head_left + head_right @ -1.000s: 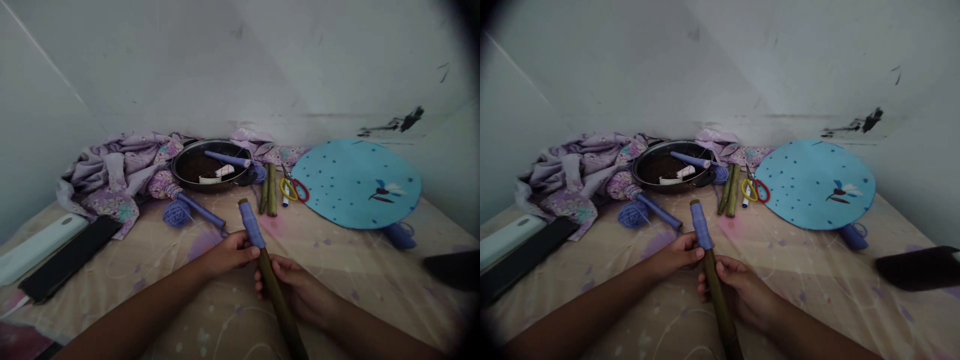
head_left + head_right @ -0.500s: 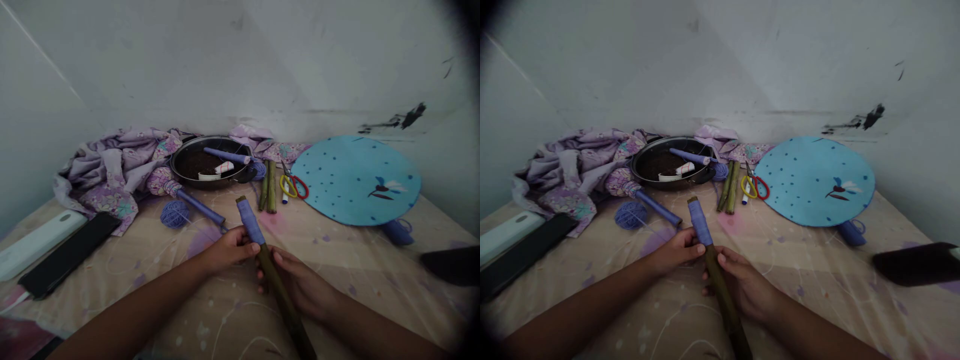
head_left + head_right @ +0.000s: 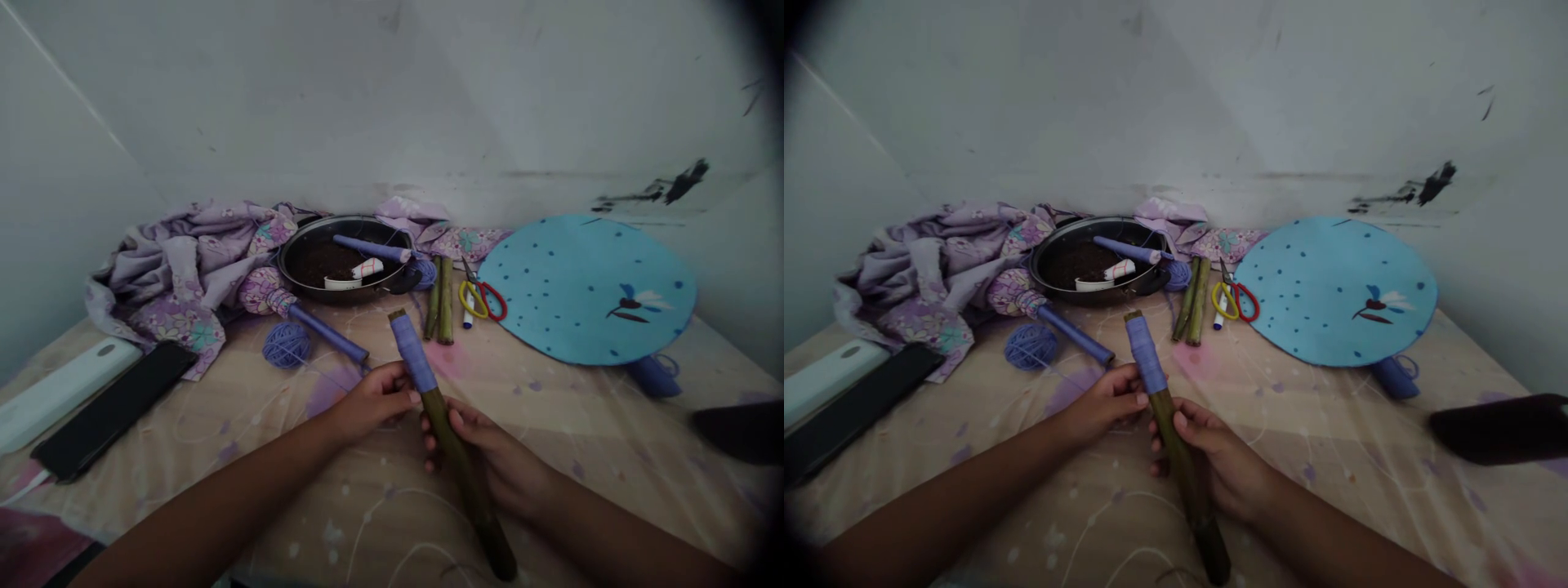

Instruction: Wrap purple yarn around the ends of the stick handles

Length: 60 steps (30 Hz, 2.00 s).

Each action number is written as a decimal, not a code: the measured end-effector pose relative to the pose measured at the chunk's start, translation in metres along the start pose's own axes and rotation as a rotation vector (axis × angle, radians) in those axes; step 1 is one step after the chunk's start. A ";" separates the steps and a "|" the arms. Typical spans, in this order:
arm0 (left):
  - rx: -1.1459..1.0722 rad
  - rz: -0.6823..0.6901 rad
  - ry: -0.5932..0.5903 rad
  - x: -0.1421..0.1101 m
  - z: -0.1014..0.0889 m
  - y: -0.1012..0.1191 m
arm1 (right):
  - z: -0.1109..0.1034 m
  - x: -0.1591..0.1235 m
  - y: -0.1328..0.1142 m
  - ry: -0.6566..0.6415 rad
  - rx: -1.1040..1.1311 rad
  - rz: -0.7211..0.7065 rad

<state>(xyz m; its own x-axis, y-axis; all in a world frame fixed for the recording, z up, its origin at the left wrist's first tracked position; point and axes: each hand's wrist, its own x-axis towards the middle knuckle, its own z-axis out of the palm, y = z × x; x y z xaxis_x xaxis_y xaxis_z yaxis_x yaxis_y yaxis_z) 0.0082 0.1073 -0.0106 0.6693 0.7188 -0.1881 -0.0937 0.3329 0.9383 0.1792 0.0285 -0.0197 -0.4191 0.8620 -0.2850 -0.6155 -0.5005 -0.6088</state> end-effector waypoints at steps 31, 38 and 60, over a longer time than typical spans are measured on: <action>0.016 -0.041 -0.051 0.001 -0.002 0.005 | 0.000 -0.003 0.001 -0.101 -0.057 -0.018; -0.035 0.004 -0.153 0.001 -0.002 0.002 | -0.003 -0.002 0.002 -0.067 0.006 0.009; -0.039 0.034 -0.091 -0.002 0.004 0.002 | -0.003 -0.001 0.003 -0.034 0.016 0.015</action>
<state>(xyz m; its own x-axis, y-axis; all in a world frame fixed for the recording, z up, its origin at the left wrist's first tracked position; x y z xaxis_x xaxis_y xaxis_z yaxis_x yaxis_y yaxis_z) 0.0094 0.1047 -0.0070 0.7292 0.6723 -0.1274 -0.1452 0.3340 0.9313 0.1801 0.0263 -0.0231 -0.4501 0.8516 -0.2685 -0.6198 -0.5145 -0.5926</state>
